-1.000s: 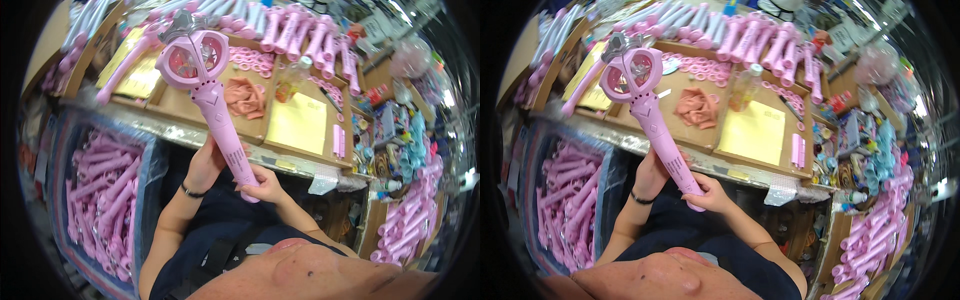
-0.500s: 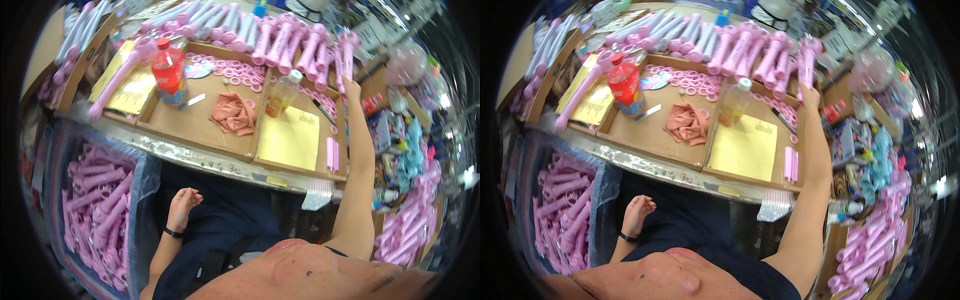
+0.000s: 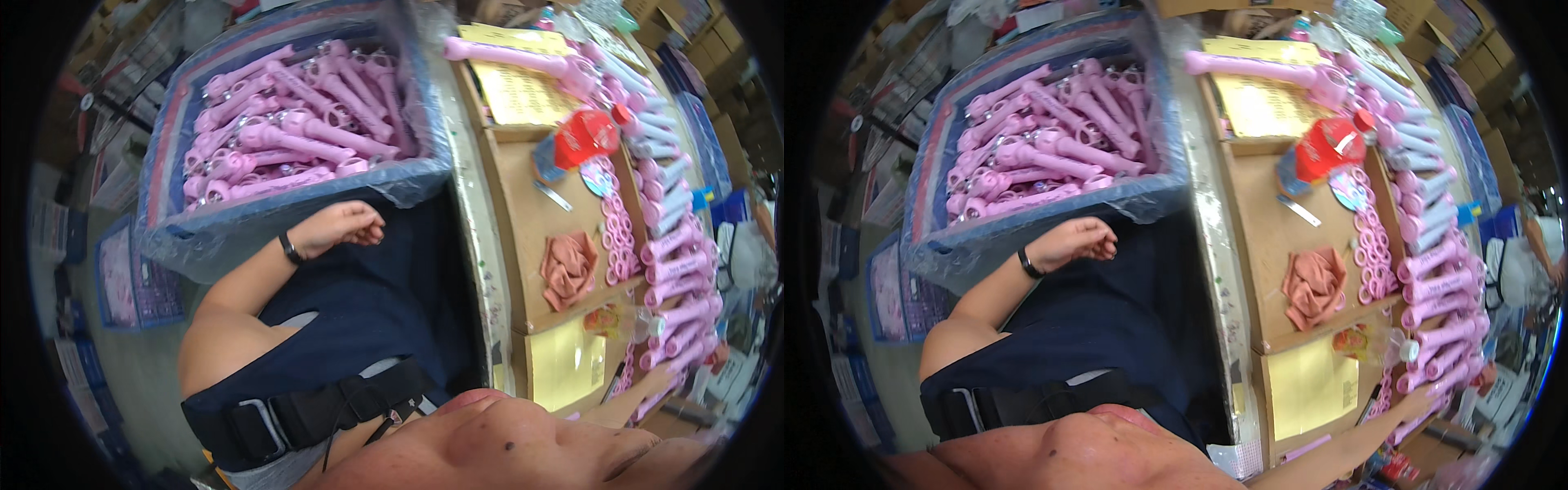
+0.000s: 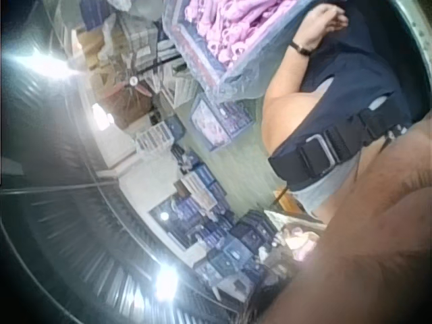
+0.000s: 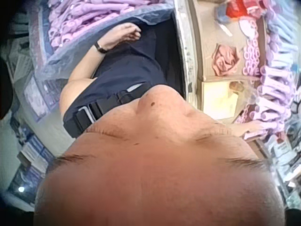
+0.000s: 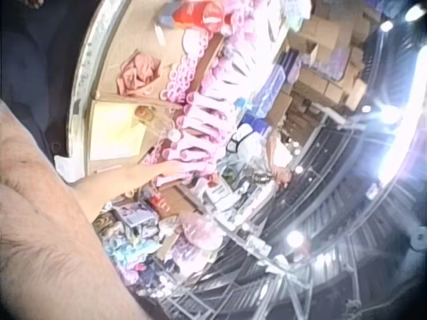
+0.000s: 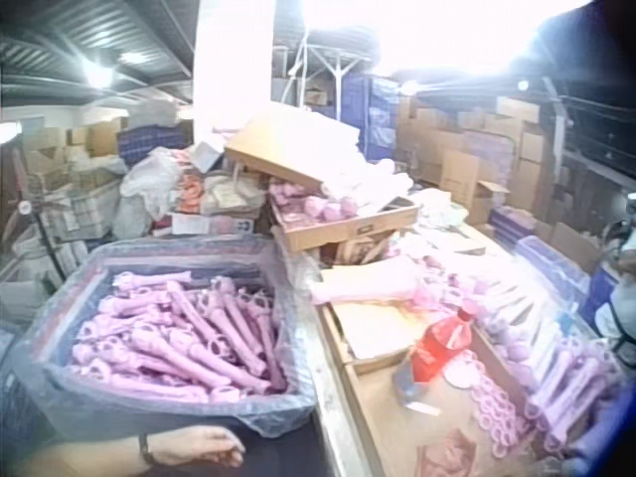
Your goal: The person assembles pink plastic batons by attaching a decorative headpiece to the handle, wiping the surface with a cloth, and inspecting the assembled unit. The person repeats this process for multiple batons, placing finished units aside on the workbench.
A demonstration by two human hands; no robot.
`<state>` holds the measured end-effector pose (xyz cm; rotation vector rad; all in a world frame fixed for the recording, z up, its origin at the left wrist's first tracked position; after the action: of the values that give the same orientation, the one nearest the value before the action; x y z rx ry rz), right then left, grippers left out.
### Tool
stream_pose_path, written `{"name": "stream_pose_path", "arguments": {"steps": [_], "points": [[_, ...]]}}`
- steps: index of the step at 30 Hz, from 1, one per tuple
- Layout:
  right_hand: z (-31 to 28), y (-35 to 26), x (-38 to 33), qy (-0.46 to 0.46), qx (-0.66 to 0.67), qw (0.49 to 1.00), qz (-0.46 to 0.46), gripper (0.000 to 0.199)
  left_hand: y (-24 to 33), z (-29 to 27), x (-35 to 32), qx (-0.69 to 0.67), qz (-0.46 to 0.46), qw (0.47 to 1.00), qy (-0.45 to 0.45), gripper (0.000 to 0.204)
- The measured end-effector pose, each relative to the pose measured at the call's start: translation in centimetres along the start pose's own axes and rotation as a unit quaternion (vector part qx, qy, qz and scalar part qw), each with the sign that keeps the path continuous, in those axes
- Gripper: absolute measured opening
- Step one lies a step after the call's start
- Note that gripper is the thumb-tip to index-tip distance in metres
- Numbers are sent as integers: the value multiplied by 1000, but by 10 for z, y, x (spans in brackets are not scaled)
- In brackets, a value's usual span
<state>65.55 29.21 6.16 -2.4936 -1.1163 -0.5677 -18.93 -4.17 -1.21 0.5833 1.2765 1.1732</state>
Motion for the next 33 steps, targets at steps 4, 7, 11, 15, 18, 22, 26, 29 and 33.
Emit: {"name": "stream_pose_path", "arguments": {"steps": [4, 7, 11, 15, 18, 22, 26, 29, 33], "points": [[-34, -4, -20, 66, -113, 990, -54, 52, 67, -55, 15, 65, 159, 984, -36, 27], [-88, -20, -60, 154, -17, 973, -170, 43, 63, -151, 55, -29, 81, 990, 115, 28], [-166, -38, -132, 79, 124, 973, -180, 37, -42, -232, 65, -280, -215, 880, 318, 51], [-248, -95, -213, 26, 354, 928, -111, 28, -83, -242, 115, -509, -187, 814, 209, 56], [-287, -191, -279, -66, 447, 840, -300, 23, -99, -275, 148, -397, -111, 869, 274, 50], [-260, -286, -358, -246, 307, 775, -495, 21, -87, -288, 150, -420, -58, 855, 298, 39], [-205, -328, -379, -227, 266, 815, -461, 16, 16, -289, 67, -385, 130, 871, 277, 33], [-187, -341, -367, -194, 309, 844, -393, 16, 55, -242, -12, -328, 241, 860, 307, 30], [-199, -320, -327, -163, 433, 824, -326, 12, 44, -126, -34, -248, 263, 902, 236, 29]]}}
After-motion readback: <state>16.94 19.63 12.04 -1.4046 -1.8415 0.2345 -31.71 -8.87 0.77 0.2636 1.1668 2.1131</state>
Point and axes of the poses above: each hand's wrist, its own x-axis towards the middle knuckle, its own z-axis out of the palm, y = z × x, the point moved 8 cm from there along x, towards the middle knuckle, and after that the axes turned 4 degrees about z, right-handed, at the moved point
